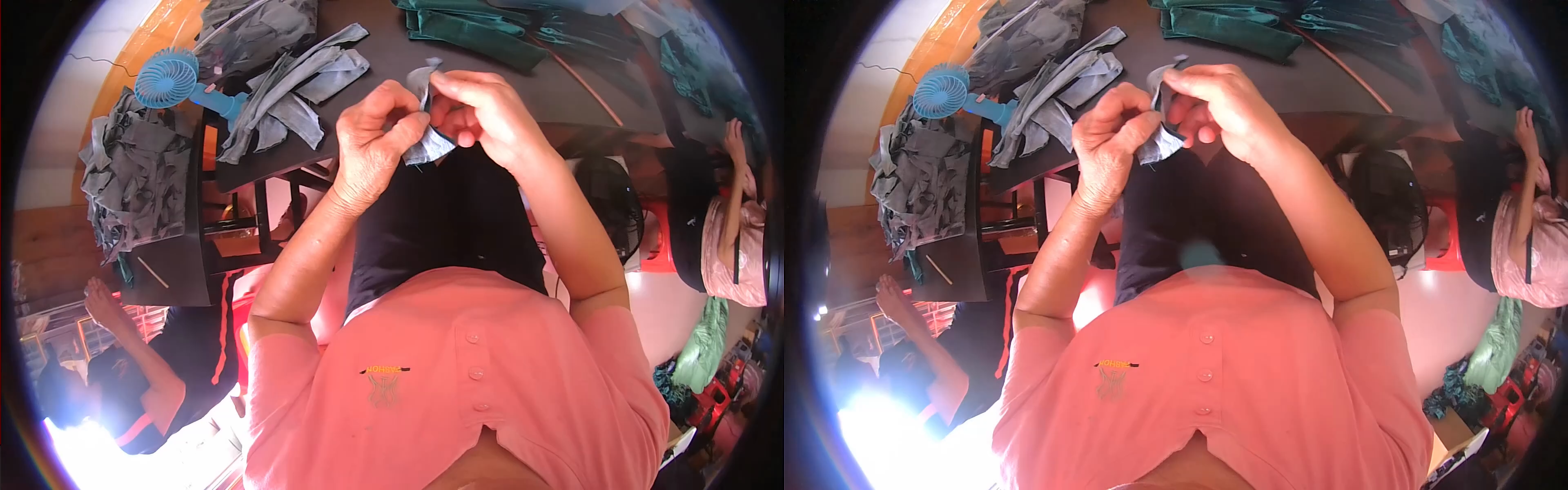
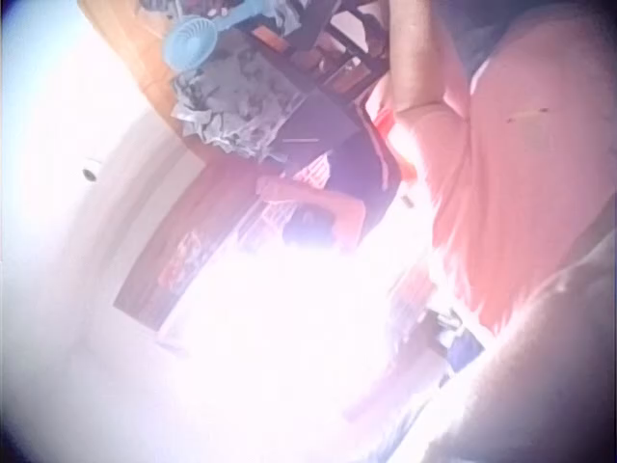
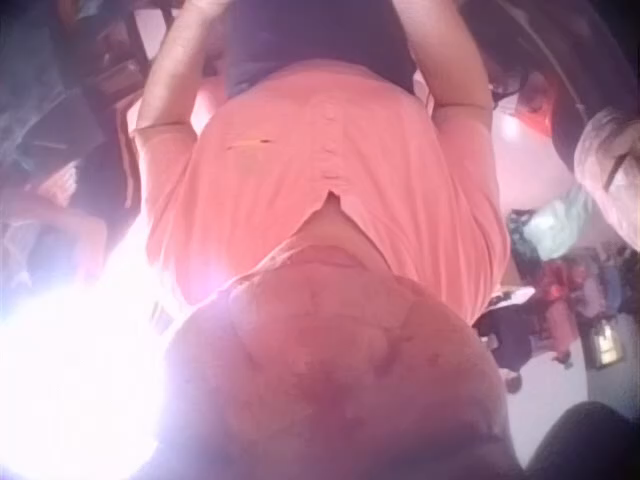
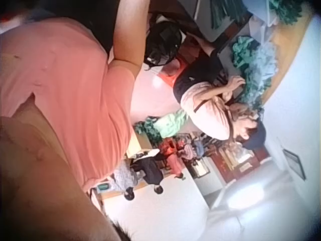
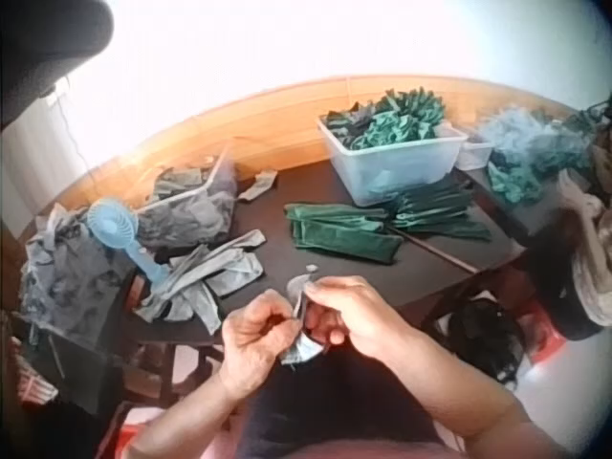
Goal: Folding and tying small strips of green and grey fabric ribbons.
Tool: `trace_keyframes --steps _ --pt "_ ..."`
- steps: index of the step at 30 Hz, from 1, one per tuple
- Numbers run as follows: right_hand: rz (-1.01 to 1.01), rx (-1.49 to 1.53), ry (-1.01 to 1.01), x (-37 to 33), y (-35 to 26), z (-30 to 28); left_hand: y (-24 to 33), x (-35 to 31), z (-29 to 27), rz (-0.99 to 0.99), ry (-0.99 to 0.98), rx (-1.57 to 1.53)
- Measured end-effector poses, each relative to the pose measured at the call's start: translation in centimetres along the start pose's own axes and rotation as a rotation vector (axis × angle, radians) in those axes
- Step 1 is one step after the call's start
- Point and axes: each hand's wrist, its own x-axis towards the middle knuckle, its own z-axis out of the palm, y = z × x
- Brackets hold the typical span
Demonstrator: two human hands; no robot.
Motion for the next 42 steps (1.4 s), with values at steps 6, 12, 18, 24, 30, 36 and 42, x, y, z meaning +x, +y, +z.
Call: trace_keyframes --steps 6,12,18,24,30,36,42 --pt "-0.140 -0.178 0.124 -0.4 0.9 0.4 0.8 -0.8 2.6 -0.194 0.204 -0.197" --pt "-0.541 -0.613 0.312 -1.6 1.6 0.7 -0.1 -0.6 3.0 -0.141 0.242 -0.032" --pt "-0.481 -0.581 0.310 -3.4 1.1 0.4 -0.3 -1.1 3.5 -0.329 0.195 -0.292" --pt "-0.525 -0.808 0.450 -5.0 1.0 0.2 0.2 -2.4 5.1 -0.419 0.214 -0.478" --pt "-0.653 -1.192 0.457 -6.9 0.5 0.5 -0.4 -3.8 6.2 -0.188 0.133 -0.180" --pt "-0.486 -1.042 0.379 -7.6 0.3 -1.1 -1.2 -3.7 5.6 -0.538 0.000 -0.723" --pt "-0.605 -0.788 0.446 -8.3 3.2 -1.7 -1.6 -4.5 6.2 -0.596 -0.045 -0.794"
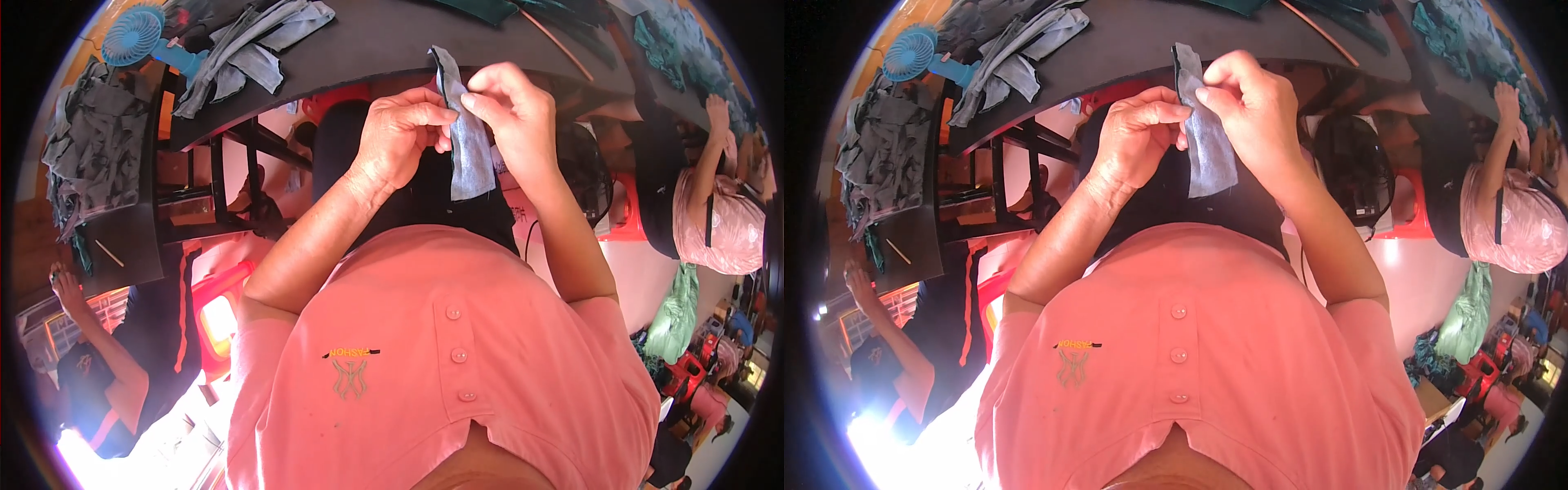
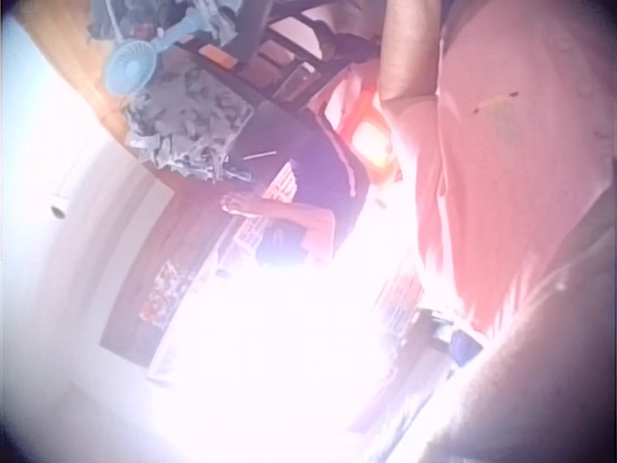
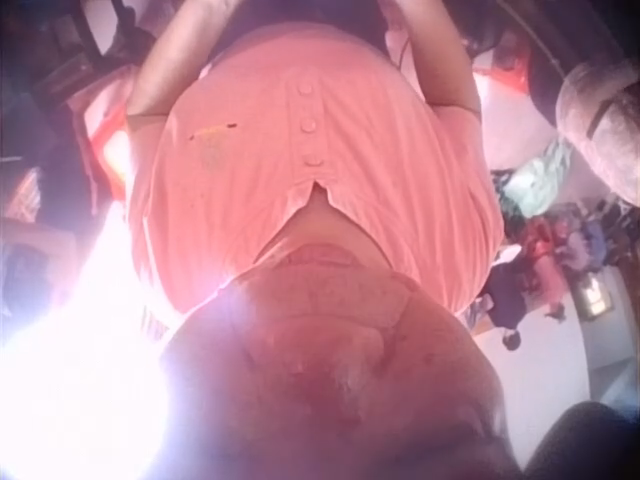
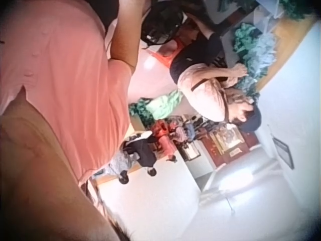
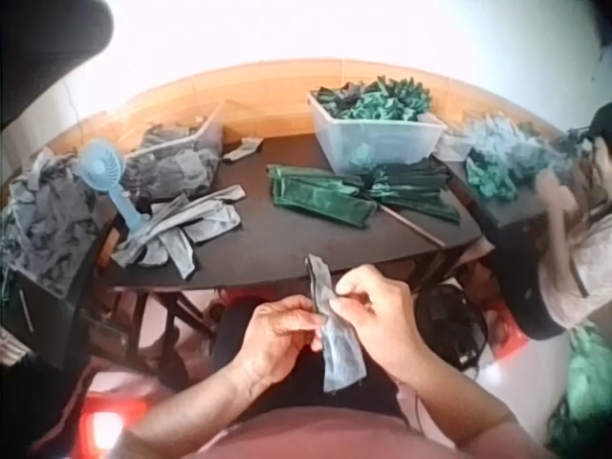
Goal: Folding and tying small strips of green and grey fabric ribbons.
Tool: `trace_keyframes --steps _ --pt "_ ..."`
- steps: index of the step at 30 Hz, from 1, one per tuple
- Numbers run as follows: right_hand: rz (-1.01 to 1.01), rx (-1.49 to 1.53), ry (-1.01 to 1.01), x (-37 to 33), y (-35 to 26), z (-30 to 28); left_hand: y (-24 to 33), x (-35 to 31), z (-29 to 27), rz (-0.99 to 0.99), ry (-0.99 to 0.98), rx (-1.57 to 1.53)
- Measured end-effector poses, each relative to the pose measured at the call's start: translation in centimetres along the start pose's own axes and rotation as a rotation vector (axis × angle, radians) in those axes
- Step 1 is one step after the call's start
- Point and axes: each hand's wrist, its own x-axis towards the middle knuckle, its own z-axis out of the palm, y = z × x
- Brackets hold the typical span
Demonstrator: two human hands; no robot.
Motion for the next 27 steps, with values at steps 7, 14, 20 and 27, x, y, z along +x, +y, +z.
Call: trace_keyframes --steps 7,14,20,27 --pt "0.417 0.286 -0.294 -1.2 -0.1 -1.5 -0.7 -0.6 -0.1 0.027 0.048 0.197" --pt "0.460 0.286 -0.463 -0.9 0.0 -1.7 -1.0 -1.0 0.4 0.109 0.023 0.639" --pt "0.411 0.349 -0.287 -2.8 1.6 -0.8 -1.6 -0.8 -0.1 0.047 0.002 0.534" --pt "0.536 0.457 -0.199 -4.6 2.3 -0.6 -3.7 -0.7 -1.0 -0.009 0.044 0.288"
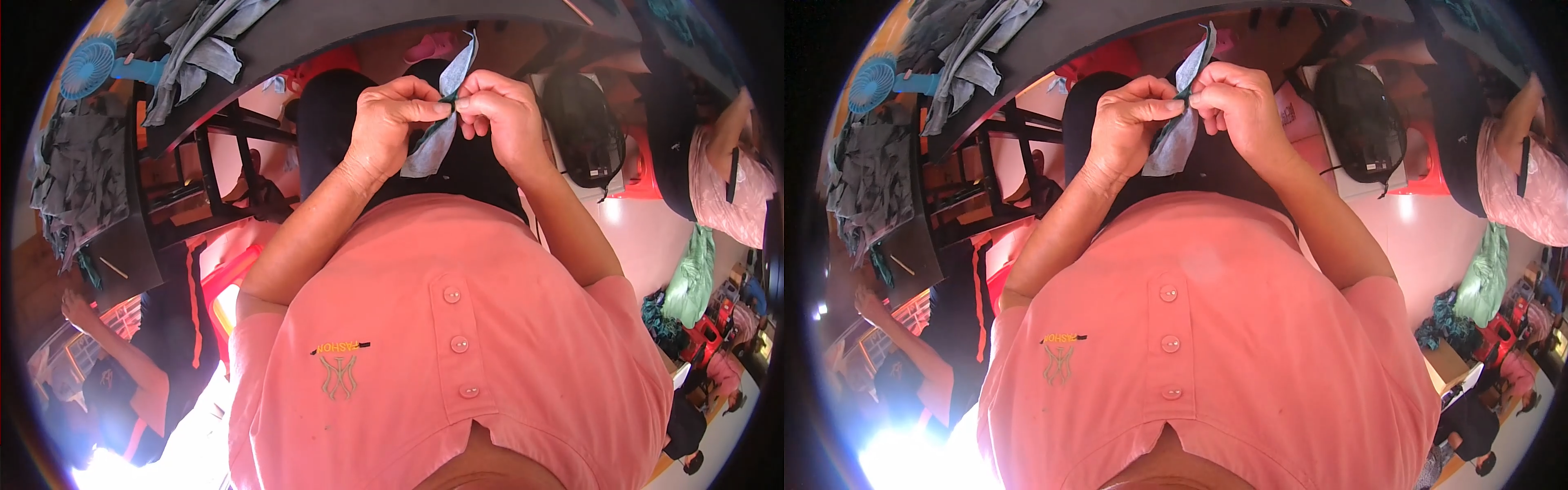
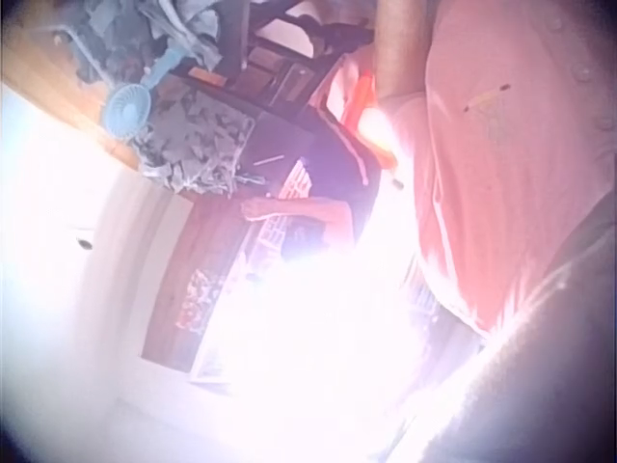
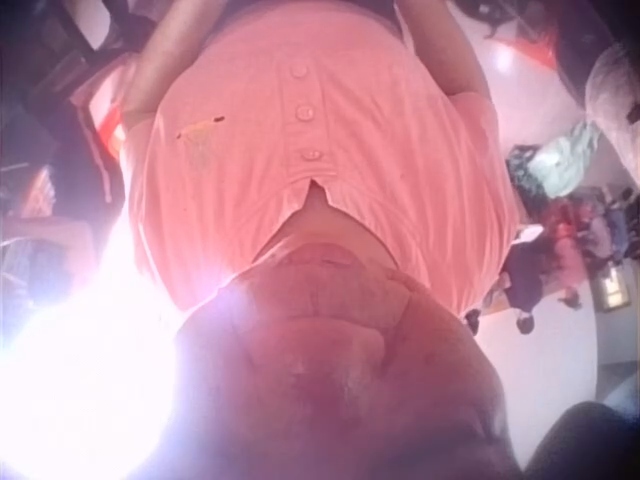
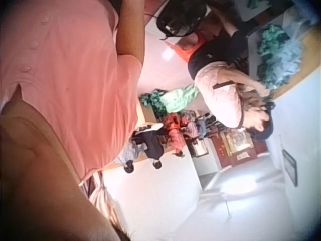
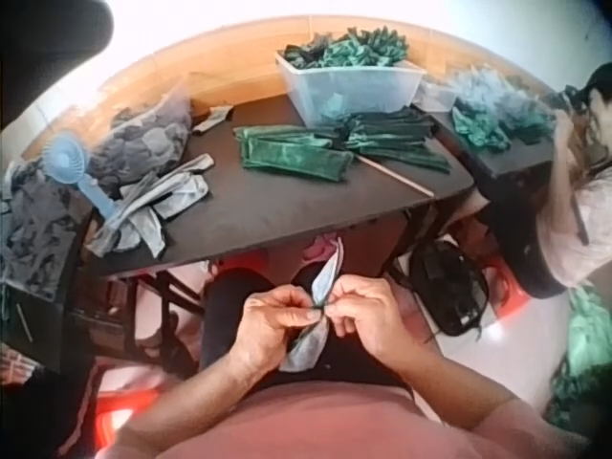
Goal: Folding and tying small strips of green and grey fabric ribbons.
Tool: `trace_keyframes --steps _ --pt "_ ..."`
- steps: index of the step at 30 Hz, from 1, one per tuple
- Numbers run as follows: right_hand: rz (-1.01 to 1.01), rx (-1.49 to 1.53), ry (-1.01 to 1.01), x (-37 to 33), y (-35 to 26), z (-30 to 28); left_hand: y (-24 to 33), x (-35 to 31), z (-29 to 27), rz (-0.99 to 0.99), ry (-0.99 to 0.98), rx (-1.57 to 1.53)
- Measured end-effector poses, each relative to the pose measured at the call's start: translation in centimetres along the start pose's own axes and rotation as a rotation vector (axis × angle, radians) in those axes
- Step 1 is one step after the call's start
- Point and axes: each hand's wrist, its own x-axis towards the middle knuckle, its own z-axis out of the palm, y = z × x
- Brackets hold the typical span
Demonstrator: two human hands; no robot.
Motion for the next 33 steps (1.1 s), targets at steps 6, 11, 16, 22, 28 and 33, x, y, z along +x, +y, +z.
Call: trace_keyframes --steps 6,11,16,22,28,33 --pt "0.078 0.071 0.074 -0.3 0.3 -0.1 0.2 -1.0 0.8 -0.101 0.019 -0.053" --pt "0.102 -0.123 -0.047 -0.9 0.3 -0.1 -0.4 -1.0 0.8 0.036 0.131 0.101" --pt "0.095 -0.060 0.028 -0.2 1.1 0.1 -1.0 -1.2 1.1 0.055 0.157 0.127" --pt "0.100 0.028 0.055 -0.4 1.6 -0.6 -1.4 -1.0 0.5 0.017 0.186 0.022" --pt "0.076 -0.130 0.041 -0.8 1.3 0.7 -1.6 -1.2 0.9 0.027 0.198 0.025" --pt "-0.043 -0.213 0.086 -0.2 3.2 0.9 -1.8 -1.3 0.9 0.042 0.213 0.085"
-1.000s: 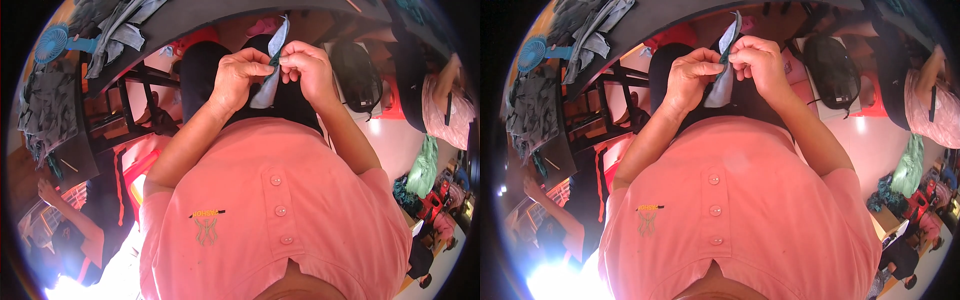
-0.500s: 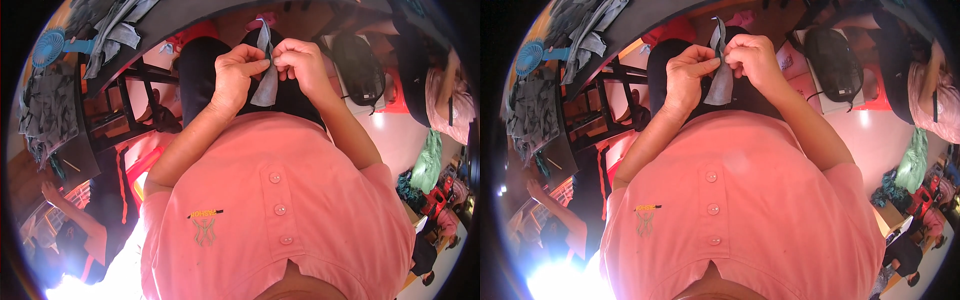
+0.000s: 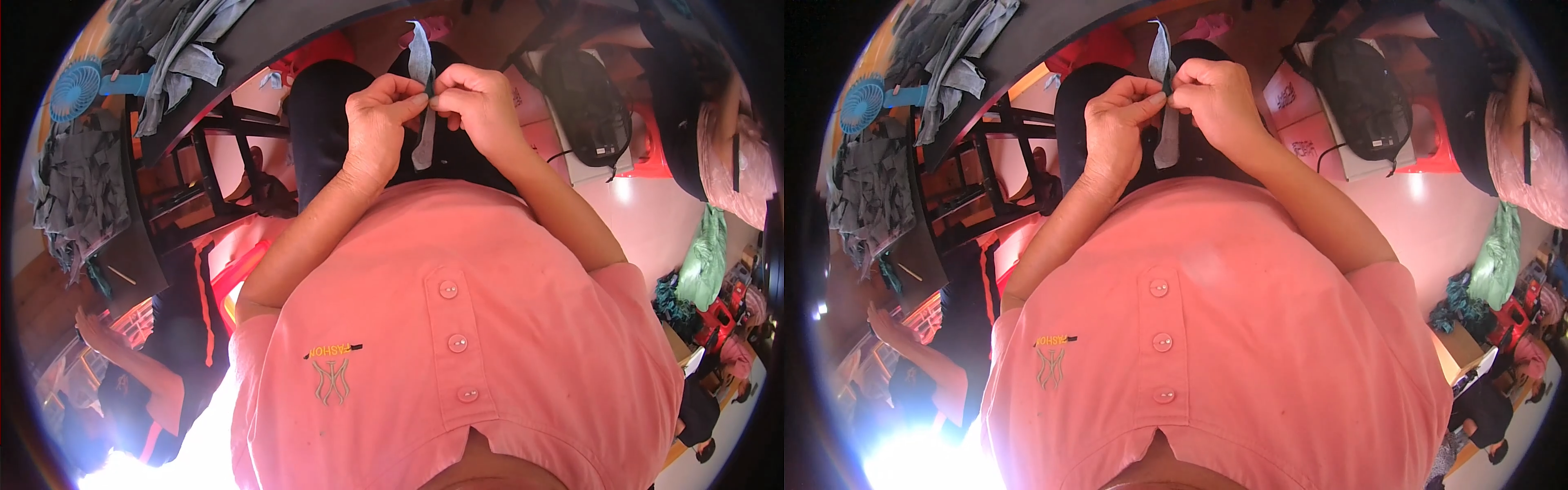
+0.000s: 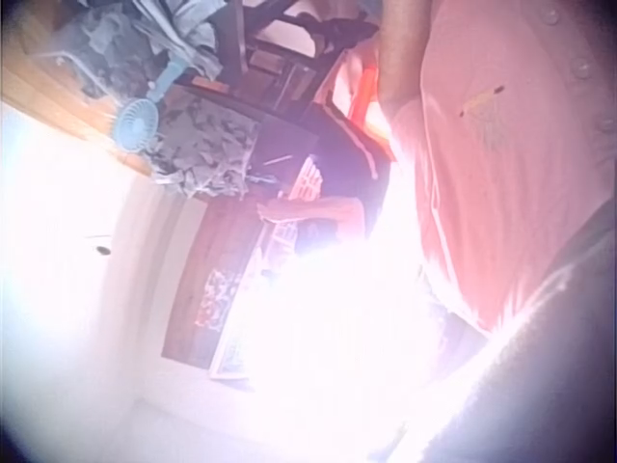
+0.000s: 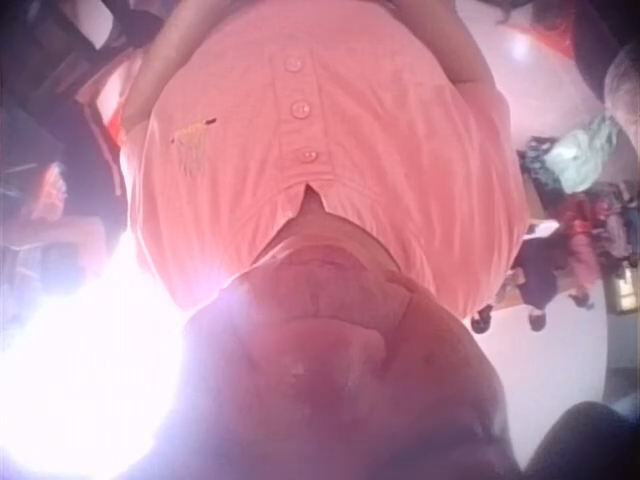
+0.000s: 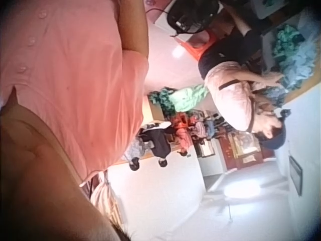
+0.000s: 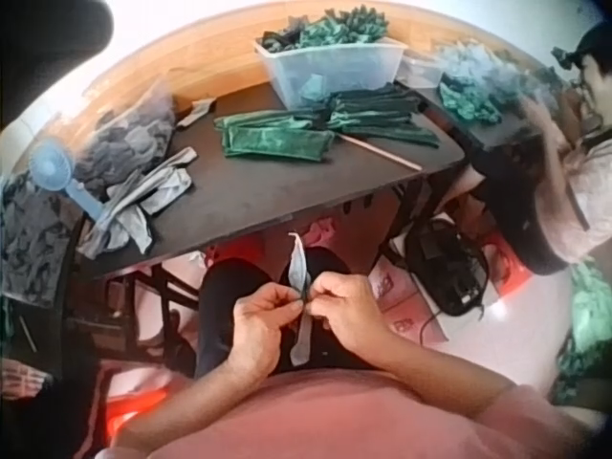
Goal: Folding and tying small strips of green and grey fabric ribbons.
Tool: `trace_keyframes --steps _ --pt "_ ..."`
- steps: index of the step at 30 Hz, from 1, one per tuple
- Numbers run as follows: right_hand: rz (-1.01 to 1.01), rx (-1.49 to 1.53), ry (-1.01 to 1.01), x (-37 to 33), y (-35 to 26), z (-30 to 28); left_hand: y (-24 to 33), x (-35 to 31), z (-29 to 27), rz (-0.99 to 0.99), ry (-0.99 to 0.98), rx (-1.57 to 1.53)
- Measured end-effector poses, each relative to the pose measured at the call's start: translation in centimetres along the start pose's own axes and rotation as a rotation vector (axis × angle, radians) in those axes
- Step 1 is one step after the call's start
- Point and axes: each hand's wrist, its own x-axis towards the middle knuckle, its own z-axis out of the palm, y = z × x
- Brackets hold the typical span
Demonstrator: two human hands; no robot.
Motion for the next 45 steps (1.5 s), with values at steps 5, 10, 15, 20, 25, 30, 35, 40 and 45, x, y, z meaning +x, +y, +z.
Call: trace_keyframes --steps 5,10,15,20,25,30,35,40,45 --pt "0.106 0.203 -0.034 -0.1 -0.3 -0.3 -0.1 0.1 -0.7 -0.040 -0.024 0.097" --pt "0.149 0.258 -0.089 -0.2 -0.5 -0.6 -0.3 -0.1 -0.5 -0.029 -0.017 0.076" --pt "0.264 0.133 -0.087 -0.3 -1.0 -0.2 -1.0 -0.4 -0.4 0.105 -0.035 0.223" --pt "0.211 0.196 -0.082 0.0 -0.2 -0.2 -1.0 -0.4 -0.4 0.300 -0.053 0.406" --pt "0.174 0.267 -0.019 -0.2 0.2 -0.3 -1.1 0.1 -1.0 -0.049 -0.074 0.052" --pt "0.102 0.142 0.047 -0.8 -0.6 -0.3 -0.8 -0.4 -0.4 -0.197 -0.097 -0.268" --pt "-0.114 -0.163 0.127 -1.1 0.0 -0.5 0.3 -0.1 0.1 -0.012 -0.122 0.212" --pt "-0.186 -0.421 0.097 -1.7 -1.6 -1.2 -0.1 -0.6 0.7 0.001 -0.087 0.114" --pt "-0.407 -0.858 0.136 -2.1 -2.8 -1.5 0.0 -0.5 0.7 0.064 -0.154 0.146"
